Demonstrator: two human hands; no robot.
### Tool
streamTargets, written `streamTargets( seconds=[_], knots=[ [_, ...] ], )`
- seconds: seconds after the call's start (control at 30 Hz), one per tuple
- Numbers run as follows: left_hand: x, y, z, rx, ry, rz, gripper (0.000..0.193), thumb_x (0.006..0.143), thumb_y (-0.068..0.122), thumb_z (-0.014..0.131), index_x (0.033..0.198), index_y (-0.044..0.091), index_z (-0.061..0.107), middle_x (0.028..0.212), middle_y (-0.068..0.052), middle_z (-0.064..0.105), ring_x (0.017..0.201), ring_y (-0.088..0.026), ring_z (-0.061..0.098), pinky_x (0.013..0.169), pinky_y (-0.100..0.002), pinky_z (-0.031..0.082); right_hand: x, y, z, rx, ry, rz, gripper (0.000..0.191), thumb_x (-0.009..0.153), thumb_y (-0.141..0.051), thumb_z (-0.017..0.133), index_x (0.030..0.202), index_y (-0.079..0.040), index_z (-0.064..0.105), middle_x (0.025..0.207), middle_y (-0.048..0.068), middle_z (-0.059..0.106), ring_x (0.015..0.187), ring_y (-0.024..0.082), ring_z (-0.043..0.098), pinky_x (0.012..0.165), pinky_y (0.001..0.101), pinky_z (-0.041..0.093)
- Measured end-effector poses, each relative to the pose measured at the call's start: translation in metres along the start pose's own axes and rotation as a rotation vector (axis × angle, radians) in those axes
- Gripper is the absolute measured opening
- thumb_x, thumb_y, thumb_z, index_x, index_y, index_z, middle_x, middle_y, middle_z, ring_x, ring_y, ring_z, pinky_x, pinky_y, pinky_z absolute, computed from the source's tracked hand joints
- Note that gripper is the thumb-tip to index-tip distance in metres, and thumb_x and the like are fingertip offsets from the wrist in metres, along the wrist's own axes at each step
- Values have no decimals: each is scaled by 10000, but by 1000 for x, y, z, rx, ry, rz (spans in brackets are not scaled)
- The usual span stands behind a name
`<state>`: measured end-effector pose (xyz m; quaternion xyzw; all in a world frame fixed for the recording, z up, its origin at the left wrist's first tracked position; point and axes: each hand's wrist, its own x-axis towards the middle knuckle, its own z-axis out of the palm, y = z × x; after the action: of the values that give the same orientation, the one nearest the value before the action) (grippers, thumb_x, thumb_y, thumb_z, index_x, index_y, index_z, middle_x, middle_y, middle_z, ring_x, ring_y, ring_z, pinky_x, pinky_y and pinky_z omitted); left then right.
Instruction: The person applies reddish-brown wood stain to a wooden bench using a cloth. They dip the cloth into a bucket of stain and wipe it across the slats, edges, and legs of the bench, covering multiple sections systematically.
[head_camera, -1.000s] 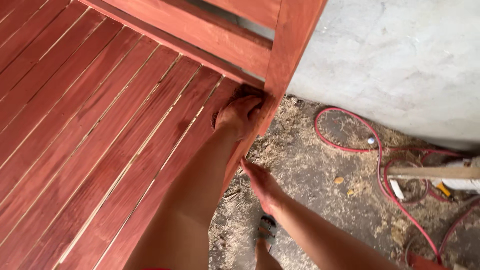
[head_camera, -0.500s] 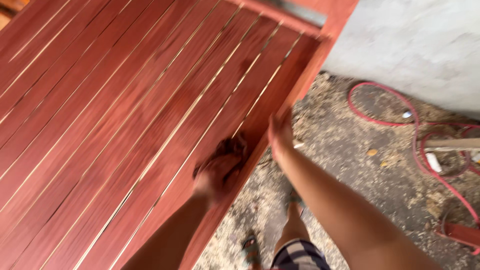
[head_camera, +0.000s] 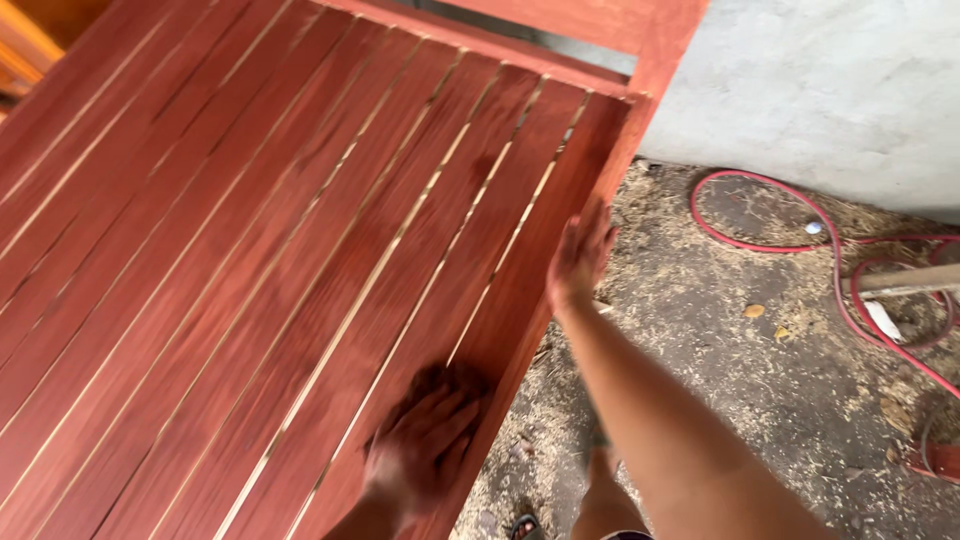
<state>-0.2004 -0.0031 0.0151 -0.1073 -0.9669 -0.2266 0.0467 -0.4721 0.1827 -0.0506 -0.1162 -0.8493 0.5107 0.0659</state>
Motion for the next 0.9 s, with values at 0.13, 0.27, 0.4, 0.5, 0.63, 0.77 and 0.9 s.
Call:
streamTargets(
  seconds=[0.13,0.27,0.4,0.5,0.63,0.77,0.9],
  knots=[
    [119,4,22,82,-15,26,435,913,294,587,1336,245,675,1416,-12,623,1357,-255,498,1166,-557,260,-13,2,2,152,-9,10,598,1090,-451,195,1641,-220,193,1745,56,62,1605,281,-4,1286,465,26],
    [248,5,45,-37,-72,15,446,953,281,557,1389,229,633,1477,-28,566,1416,-241,460,1167,-456,312,-20,-7,-5,274,-19,-19,592,1082,-399,181,1624,-179,274,1741,76,94,1607,270,27,1293,415,56],
    [359,4,72,-58,-71,26,427,982,327,568,1396,243,629,1507,-6,546,1442,-218,446,1192,-386,351,-23,-13,-9,220,-22,-51,603,1092,-400,192,1623,-123,270,1741,126,107,1618,297,56,1296,419,97],
    [424,7,84,-42,-77,45,439,970,336,567,1400,263,610,1522,21,523,1449,-203,419,1174,-385,357,-23,-12,-10,225,-25,-84,616,1098,-410,206,1629,-101,242,1739,161,70,1614,320,70,1284,418,137],
    [467,10,86,-6,-68,81,484,955,397,603,1418,261,561,1521,43,502,1429,-206,419,1159,-393,353,-24,-9,-9,218,-60,-22,624,1078,-406,222,1629,-114,223,1736,156,54,1600,323,72,1262,423,153],
    [439,3,73,-49,-202,-97,659,823,413,721,1440,325,507,1528,76,452,1395,-181,428,1122,-390,377,-28,-6,-7,154,-6,-140,604,1112,-388,219,1643,-103,226,1742,171,71,1620,348,47,1293,449,113],
    [350,-22,52,-122,-107,17,684,779,338,799,1423,261,581,1474,5,554,1375,-225,494,1139,-380,414,-27,-10,-7,12,86,-115,582,1106,-388,307,1637,-150,289,1742,120,141,1622,308,72,1315,471,93]
  ],
)
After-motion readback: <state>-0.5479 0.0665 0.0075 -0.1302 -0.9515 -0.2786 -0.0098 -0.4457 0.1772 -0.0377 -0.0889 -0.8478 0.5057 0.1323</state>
